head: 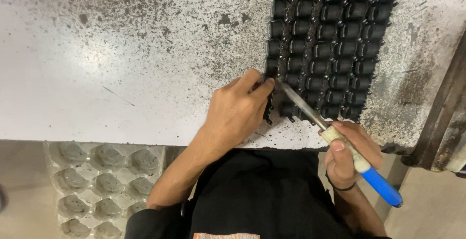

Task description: The person solders wires onto small black electrical components arranged in rows on a workbench, holding each component steady with one hand while applying a soldering iron with the other, moving through the grid one component at a time. At one point they set the iron down and pick up a different soldering iron from the bench before resuming.

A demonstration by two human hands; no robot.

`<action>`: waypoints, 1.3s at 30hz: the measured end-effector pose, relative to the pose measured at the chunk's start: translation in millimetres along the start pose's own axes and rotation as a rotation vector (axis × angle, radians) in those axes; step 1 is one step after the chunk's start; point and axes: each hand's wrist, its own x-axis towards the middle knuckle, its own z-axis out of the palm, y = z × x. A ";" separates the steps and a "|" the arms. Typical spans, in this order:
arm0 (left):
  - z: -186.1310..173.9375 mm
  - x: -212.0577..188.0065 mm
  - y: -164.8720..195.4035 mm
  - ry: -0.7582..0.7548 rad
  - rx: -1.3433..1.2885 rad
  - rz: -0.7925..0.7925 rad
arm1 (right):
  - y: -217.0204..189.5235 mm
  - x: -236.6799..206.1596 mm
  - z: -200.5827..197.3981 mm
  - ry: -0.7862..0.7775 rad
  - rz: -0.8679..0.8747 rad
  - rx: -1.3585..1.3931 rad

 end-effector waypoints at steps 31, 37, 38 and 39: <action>-22.4 17.1 8.7 -0.048 0.092 0.123 | 13.9 25.8 -14.4 0.022 -0.213 0.062; -78.3 28.1 36.3 0.252 0.052 0.240 | 18.1 13.4 -4.8 0.027 -0.007 0.126; -71.9 29.8 32.3 0.297 0.113 0.256 | 18.0 12.5 -1.6 0.032 0.007 0.102; -58.5 33.9 24.7 0.232 0.128 0.206 | 17.8 12.4 1.4 0.035 0.021 0.079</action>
